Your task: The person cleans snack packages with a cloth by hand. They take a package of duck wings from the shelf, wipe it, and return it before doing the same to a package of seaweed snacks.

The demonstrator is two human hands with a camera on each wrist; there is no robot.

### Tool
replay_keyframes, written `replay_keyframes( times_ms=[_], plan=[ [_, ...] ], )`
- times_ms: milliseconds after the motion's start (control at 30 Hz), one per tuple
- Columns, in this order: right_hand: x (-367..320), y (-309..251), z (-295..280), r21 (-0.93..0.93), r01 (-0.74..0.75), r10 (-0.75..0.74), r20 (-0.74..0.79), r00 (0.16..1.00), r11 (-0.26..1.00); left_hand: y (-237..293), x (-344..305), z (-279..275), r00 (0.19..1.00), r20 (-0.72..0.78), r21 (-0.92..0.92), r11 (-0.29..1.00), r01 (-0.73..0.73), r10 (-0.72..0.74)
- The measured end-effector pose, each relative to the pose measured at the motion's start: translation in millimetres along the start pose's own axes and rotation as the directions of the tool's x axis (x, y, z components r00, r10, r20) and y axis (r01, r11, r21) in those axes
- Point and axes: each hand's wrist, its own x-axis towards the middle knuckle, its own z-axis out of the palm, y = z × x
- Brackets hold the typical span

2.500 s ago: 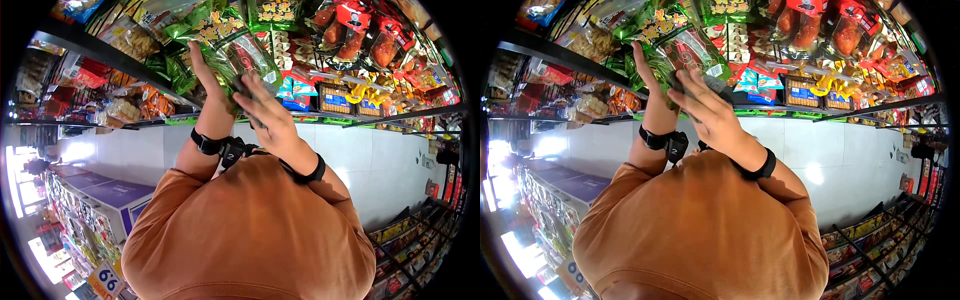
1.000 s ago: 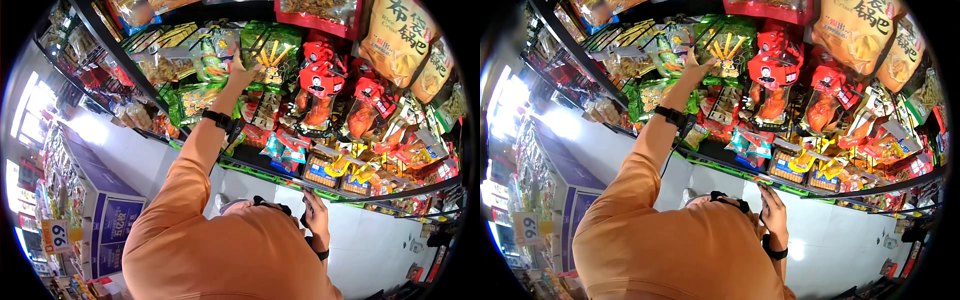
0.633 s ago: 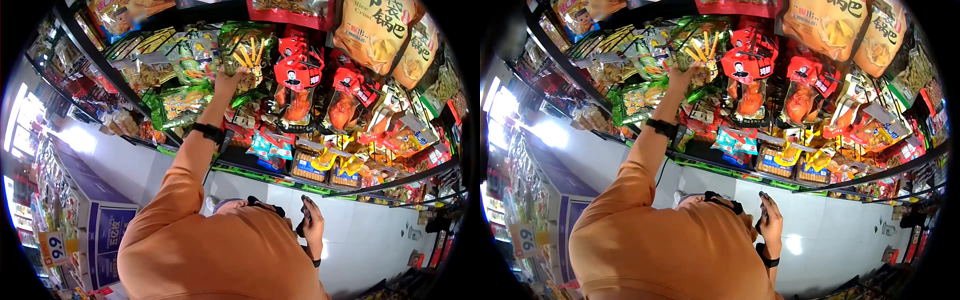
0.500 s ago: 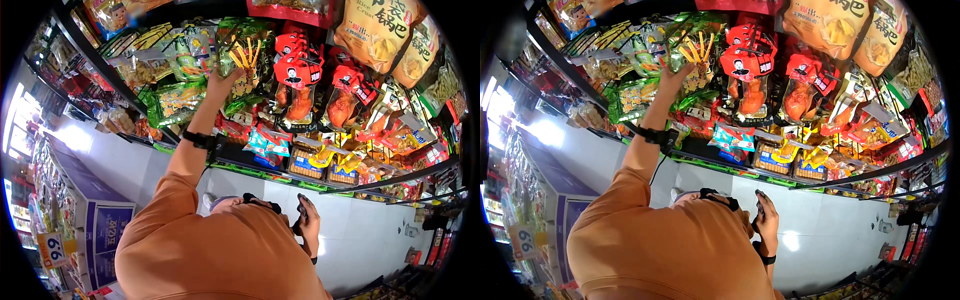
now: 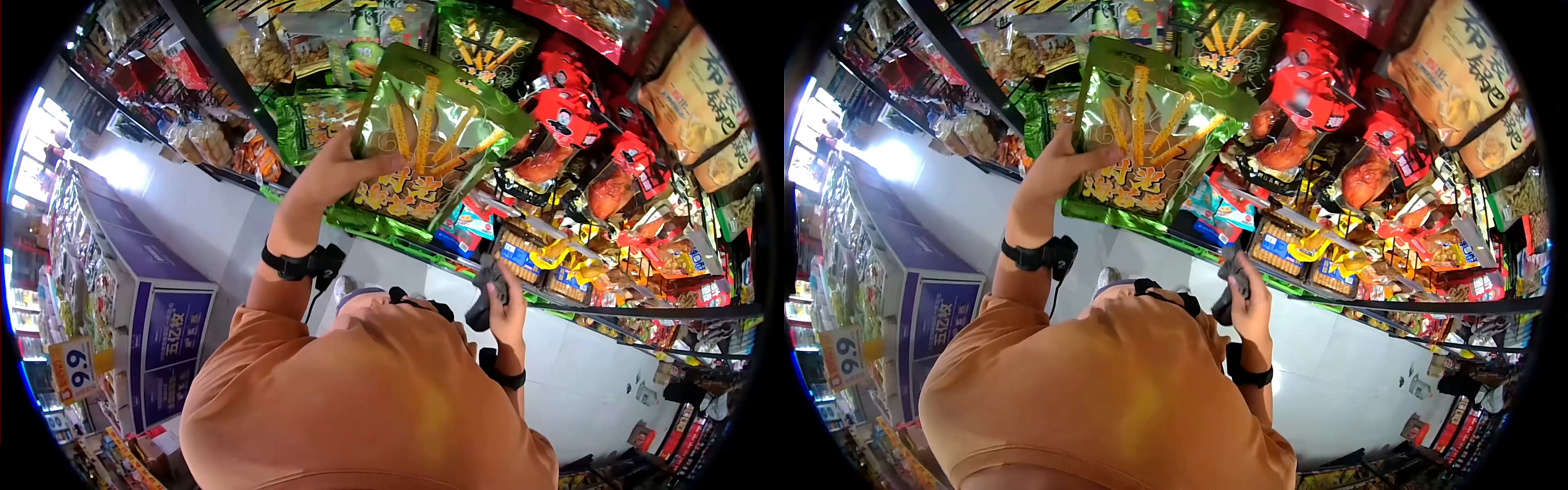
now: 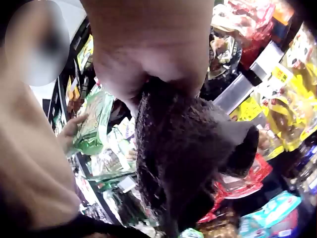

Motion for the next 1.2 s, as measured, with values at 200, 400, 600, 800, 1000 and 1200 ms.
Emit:
replay_keyframes(
  times_ms=[200, 400, 600, 800, 1000, 1200],
  plan=[
    [61.1, -86.8, 20.2, 0.015, 0.156, -0.135, -0.426, 0.894, 0.988, -38.2, -23.9, -4.9, 0.994, 0.109, -0.060, 0.998, 0.023, -0.016],
    [121.0, -147.4, 82.5, 0.070, 0.406, -0.339, -0.432, 0.836, 0.911, -43.7, -37.1, -6.1, 0.826, 0.517, 0.114, 0.938, -0.327, 0.225],
    [108.2, -193.3, 158.1, 0.103, 0.444, -0.432, -0.122, 0.894, 0.890, -54.7, -31.4, -37.4, 0.908, 0.305, -0.383, 0.910, -0.158, 0.286],
    [116.1, -187.9, 191.3, 0.072, 0.552, -0.542, -0.121, 0.832, 0.831, -74.6, -37.3, -62.3, 0.926, 0.369, -0.555, 0.818, 0.152, 0.079],
    [122.0, -186.1, 173.4, -0.288, 0.548, -0.608, -0.192, 0.771, 0.785, -68.7, -32.8, -64.0, 0.870, 0.446, -0.271, 0.958, -0.091, 0.209],
    [138.1, -158.5, 130.5, -0.279, 0.374, -0.459, -0.388, 0.799, 0.885, -54.6, -32.4, -54.5, 0.785, 0.571, 0.075, 0.937, -0.342, 0.241]
  ],
)
